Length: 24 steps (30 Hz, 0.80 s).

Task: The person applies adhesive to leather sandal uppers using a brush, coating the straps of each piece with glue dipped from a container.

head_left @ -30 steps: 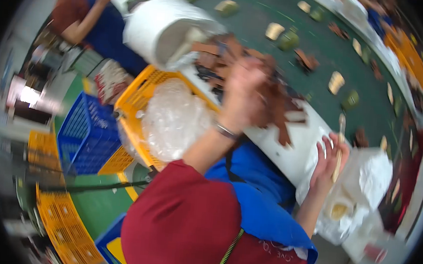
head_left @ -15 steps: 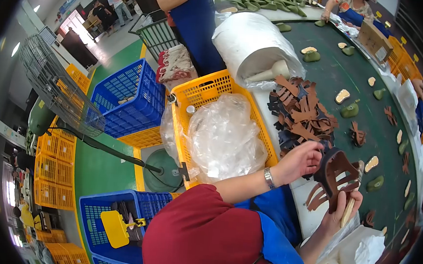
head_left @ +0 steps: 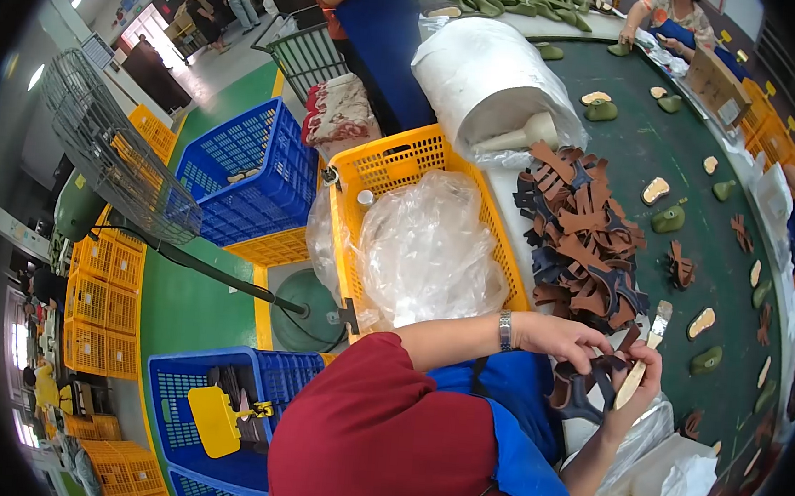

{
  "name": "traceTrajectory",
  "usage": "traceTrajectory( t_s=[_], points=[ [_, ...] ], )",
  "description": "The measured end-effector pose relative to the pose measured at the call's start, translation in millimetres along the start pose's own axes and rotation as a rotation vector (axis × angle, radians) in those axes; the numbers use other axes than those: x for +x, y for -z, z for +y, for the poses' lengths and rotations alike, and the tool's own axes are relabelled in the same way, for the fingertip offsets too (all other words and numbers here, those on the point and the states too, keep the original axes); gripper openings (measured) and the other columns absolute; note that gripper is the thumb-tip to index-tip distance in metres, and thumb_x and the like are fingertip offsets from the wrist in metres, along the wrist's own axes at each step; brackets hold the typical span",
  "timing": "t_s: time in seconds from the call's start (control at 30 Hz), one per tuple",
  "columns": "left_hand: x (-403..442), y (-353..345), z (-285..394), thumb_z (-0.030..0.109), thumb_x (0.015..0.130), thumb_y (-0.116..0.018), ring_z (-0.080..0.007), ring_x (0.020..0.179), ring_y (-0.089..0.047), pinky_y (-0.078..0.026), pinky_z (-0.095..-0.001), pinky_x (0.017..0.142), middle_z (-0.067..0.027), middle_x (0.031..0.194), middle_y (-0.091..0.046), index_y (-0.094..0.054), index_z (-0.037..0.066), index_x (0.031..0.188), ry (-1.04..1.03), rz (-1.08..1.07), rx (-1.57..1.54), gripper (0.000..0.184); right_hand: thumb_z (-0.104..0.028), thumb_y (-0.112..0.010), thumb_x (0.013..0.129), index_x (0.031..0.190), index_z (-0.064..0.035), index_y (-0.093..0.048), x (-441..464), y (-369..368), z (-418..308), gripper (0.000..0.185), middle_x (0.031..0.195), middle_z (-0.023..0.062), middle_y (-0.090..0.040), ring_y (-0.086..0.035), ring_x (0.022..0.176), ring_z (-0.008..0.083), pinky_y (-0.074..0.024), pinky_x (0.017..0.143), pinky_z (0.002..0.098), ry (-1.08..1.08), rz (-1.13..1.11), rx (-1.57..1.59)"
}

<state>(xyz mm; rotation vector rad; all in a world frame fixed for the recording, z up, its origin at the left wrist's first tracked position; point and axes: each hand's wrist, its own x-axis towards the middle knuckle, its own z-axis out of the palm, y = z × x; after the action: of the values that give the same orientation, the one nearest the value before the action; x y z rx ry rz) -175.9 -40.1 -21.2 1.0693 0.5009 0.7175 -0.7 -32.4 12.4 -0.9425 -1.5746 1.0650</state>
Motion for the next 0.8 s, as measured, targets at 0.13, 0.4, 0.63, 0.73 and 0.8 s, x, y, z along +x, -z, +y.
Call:
traceTrajectory(
  t_s=[0.13,0.4,0.63,0.73,0.8],
  points=[
    [-7,-12,19,0.012,0.074,-0.058,-0.0063,0.072,-0.054,-0.042,-0.0202,0.052,-0.0026,0.088,-0.057,-0.044,0.001,0.117,0.046,-0.019,0.005,0.047,0.007,-0.057,0.075,0.088,-0.0028,-0.048,-1,4,2,0.018,0.091,0.0037,-0.05,-0.05,0.071,0.0078,-0.0409,0.066,0.0184,0.023,0.026,-0.026],
    [19,-1,-17,0.016,0.08,-0.054,-0.0078,0.059,-0.054,-0.044,-0.0229,0.051,-0.003,0.07,-0.058,-0.057,0.001,0.091,-0.127,0.178,0.414,0.019,0.004,-0.059,0.075,0.088,-0.0023,-0.048,-2,8,-1,0.018,0.095,0.0039,-0.05,-0.049,0.074,0.0078,-0.0402,0.071,0.0196,0.003,0.01,-0.027],
    [27,-22,9,0.011,0.081,-0.053,-0.0074,0.072,-0.056,-0.046,-0.0225,0.065,-0.002,0.08,-0.06,-0.057,0.001,0.092,-0.156,0.131,-0.091,0.016,0.002,-0.058,0.077,0.091,-0.0019,-0.049,-5,25,14,0.016,0.092,0.0043,-0.052,-0.049,0.076,0.0086,-0.0403,0.072,0.02,0.041,0.129,-0.023],
    [48,-16,3,0.013,0.081,-0.054,-0.0076,0.075,-0.055,-0.045,-0.0223,0.067,-0.0018,0.084,-0.061,-0.059,0.001,0.093,0.084,0.133,0.152,0.017,0.0,-0.056,0.08,0.1,-0.0001,-0.051,-14,47,18,0.021,0.089,0.0075,-0.055,-0.05,0.072,0.0096,-0.0409,0.07,0.0207,0.026,0.27,-0.283],
    [68,-26,8,0.013,0.081,-0.054,-0.008,0.077,-0.055,-0.044,-0.0222,0.068,-0.0022,0.086,-0.061,-0.059,0.001,0.096,0.141,0.103,0.082,0.02,-0.004,-0.052,0.084,0.11,0.0004,-0.051,-27,73,13,0.027,0.086,0.0077,-0.058,-0.051,0.072,0.0098,-0.0417,0.068,0.0207,0.02,0.453,-0.122]
  ],
)
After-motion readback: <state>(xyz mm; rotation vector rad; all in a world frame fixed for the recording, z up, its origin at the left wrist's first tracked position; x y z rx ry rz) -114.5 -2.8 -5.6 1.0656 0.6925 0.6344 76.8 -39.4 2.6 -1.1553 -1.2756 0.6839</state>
